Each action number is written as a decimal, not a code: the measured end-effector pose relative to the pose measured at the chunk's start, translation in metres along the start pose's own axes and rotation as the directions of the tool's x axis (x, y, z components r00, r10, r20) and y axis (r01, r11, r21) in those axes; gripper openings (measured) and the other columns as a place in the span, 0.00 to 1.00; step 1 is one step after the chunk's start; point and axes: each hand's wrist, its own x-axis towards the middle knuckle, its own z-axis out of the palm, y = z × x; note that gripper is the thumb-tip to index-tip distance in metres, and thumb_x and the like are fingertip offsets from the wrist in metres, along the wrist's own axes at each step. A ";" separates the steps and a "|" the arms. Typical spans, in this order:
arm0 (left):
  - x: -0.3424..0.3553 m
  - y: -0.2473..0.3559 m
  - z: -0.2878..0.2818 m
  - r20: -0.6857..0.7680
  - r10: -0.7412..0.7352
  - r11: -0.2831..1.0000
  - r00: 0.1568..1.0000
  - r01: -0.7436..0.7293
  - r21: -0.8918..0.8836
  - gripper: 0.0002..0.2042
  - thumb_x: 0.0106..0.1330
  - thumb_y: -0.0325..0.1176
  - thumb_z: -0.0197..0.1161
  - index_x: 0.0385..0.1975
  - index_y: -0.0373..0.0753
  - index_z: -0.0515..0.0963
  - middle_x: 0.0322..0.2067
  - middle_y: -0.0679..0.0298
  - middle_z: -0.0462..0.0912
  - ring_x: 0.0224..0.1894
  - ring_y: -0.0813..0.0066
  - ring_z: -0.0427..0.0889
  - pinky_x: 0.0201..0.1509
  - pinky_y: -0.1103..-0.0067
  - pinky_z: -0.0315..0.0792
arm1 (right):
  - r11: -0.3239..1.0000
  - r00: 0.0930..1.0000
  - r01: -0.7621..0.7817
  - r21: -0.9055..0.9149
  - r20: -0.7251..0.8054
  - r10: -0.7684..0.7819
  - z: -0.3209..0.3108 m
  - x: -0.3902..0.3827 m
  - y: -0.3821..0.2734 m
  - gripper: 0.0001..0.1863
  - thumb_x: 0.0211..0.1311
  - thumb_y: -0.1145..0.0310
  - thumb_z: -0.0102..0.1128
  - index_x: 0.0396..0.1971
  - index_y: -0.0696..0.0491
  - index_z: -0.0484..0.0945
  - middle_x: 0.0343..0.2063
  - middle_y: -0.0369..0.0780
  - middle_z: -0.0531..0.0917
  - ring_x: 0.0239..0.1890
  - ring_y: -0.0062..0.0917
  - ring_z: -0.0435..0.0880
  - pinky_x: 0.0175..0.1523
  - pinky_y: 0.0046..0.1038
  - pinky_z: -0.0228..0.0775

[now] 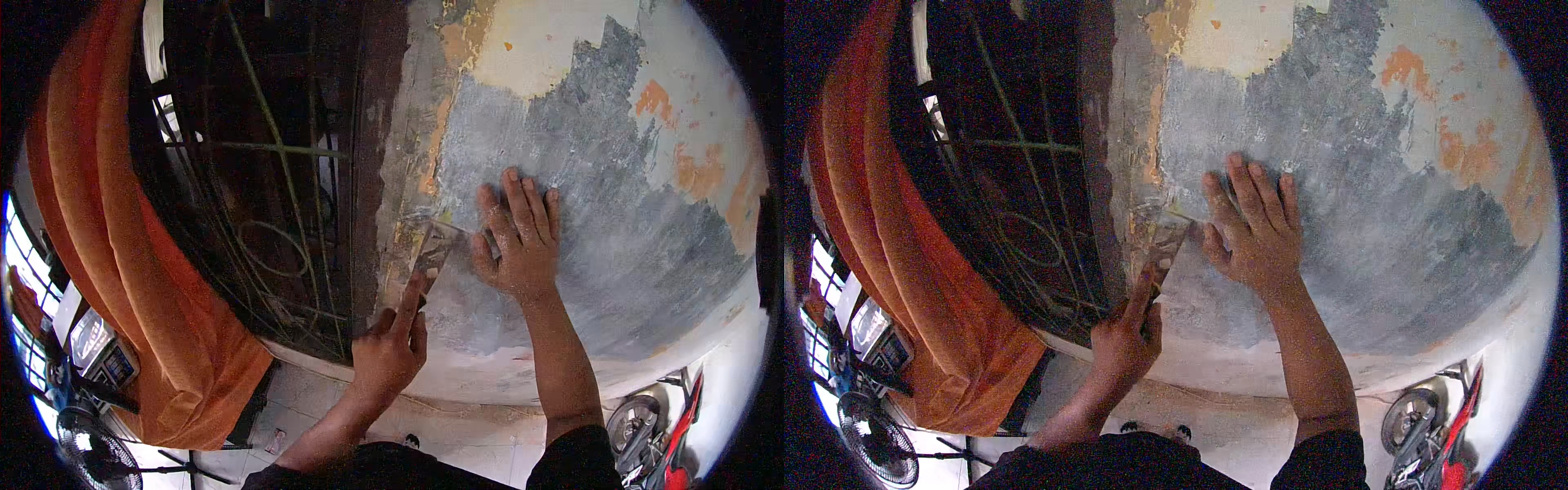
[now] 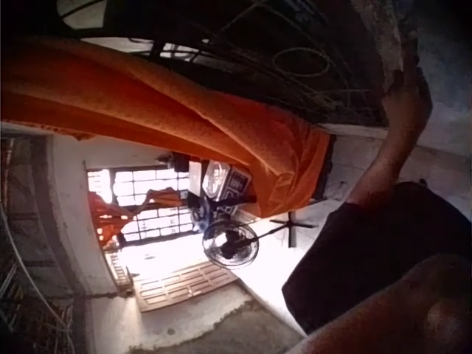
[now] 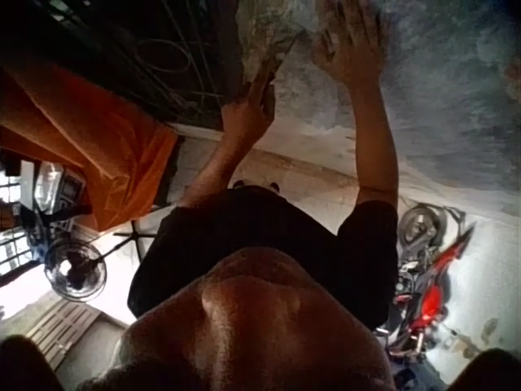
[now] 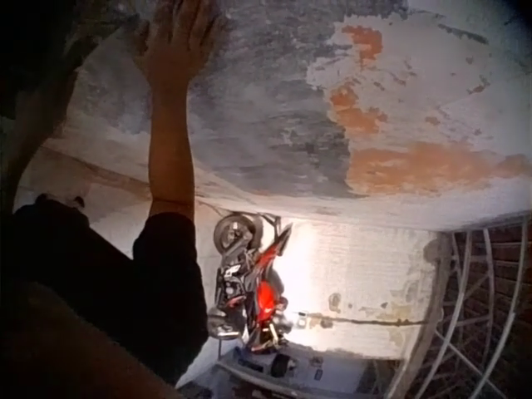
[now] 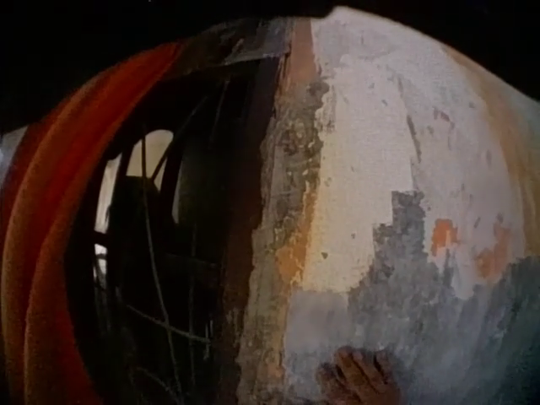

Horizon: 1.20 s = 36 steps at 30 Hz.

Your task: Scraping old paint and plaster off a wall using a putty knife.

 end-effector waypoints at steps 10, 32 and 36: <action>-0.004 -0.010 0.015 -0.182 0.160 0.987 0.970 -0.154 0.048 0.34 0.72 0.34 0.61 0.77 0.52 0.59 0.25 0.59 0.80 0.17 0.62 0.80 0.18 0.66 0.74 | 1.000 1.000 0.016 -0.018 -0.025 -0.017 0.001 -0.001 -0.001 0.28 0.67 0.55 0.53 0.68 0.39 0.76 0.74 0.39 0.68 0.77 0.35 0.61 0.81 0.50 0.43; -0.018 -0.016 0.021 -0.078 0.085 0.996 0.993 -0.085 0.007 0.34 0.71 0.34 0.61 0.77 0.51 0.59 0.23 0.57 0.80 0.18 0.59 0.80 0.20 0.65 0.75 | 0.999 1.000 0.024 -0.032 -0.018 -0.025 -0.001 0.004 -0.006 0.29 0.68 0.52 0.52 0.68 0.41 0.76 0.74 0.42 0.66 0.78 0.37 0.59 0.81 0.52 0.40; 0.000 0.005 0.006 -0.071 0.068 0.996 0.995 -0.071 -0.045 0.34 0.71 0.34 0.61 0.77 0.50 0.60 0.25 0.57 0.81 0.20 0.59 0.82 0.22 0.64 0.76 | 0.997 0.997 0.071 -0.010 0.026 -0.071 0.003 -0.007 -0.009 0.28 0.69 0.51 0.52 0.67 0.42 0.76 0.74 0.42 0.66 0.78 0.37 0.59 0.81 0.52 0.42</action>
